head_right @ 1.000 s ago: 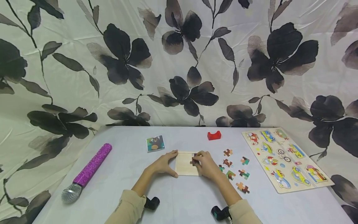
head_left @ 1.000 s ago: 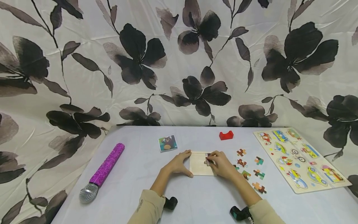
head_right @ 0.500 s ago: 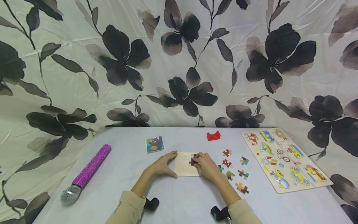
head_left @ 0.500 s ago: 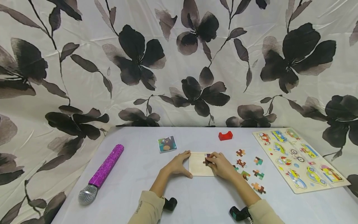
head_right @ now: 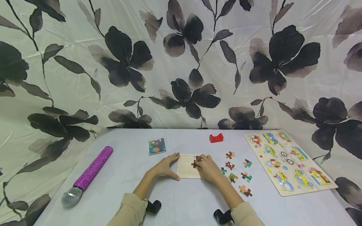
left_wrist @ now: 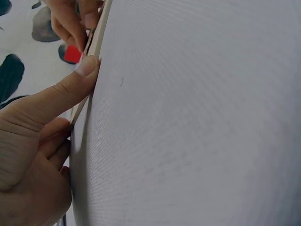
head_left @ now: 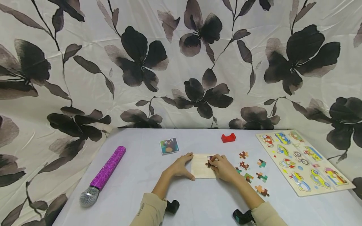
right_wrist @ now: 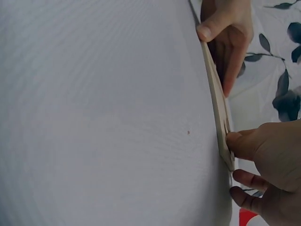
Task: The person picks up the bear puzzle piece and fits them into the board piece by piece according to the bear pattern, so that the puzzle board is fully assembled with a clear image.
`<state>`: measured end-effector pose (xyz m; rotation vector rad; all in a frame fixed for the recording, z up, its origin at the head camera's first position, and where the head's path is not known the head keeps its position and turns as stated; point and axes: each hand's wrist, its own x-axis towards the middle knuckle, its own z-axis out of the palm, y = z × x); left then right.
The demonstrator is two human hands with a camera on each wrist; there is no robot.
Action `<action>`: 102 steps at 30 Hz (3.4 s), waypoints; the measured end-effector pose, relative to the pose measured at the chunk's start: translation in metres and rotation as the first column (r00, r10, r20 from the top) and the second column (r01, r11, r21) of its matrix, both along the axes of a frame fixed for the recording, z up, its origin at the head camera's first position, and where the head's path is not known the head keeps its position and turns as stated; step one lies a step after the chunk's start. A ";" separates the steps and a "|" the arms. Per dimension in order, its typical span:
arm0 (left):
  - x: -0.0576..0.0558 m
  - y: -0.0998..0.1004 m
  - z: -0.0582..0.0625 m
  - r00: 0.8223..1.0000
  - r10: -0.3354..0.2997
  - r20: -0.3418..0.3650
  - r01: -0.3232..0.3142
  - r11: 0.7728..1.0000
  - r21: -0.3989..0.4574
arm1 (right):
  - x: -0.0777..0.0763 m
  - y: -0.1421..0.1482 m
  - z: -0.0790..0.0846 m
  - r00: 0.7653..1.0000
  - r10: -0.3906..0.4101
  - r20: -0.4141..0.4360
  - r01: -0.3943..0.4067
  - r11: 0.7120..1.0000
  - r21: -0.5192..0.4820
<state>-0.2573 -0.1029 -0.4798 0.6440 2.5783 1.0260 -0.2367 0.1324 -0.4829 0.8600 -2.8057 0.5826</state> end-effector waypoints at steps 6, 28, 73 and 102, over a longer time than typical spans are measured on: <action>0.000 0.001 0.000 1.000 -0.001 -0.005 0.001 1.000 0.006 | 0.001 -0.001 0.003 1.000 -0.004 0.015 0.004 0.999 0.042; 0.000 0.001 -0.002 1.000 0.002 -0.016 -0.002 1.000 0.009 | -0.005 0.008 -0.002 0.999 0.032 0.002 -0.032 0.998 -0.048; 0.002 0.000 -0.002 1.000 0.001 -0.014 -0.001 1.000 0.004 | -0.028 0.124 0.008 0.890 -0.346 0.298 0.376 0.925 -0.048; 0.003 0.000 -0.002 0.999 -0.019 -0.043 0.019 1.000 0.004 | -0.035 0.124 0.007 0.797 -0.339 0.500 0.565 0.711 -0.418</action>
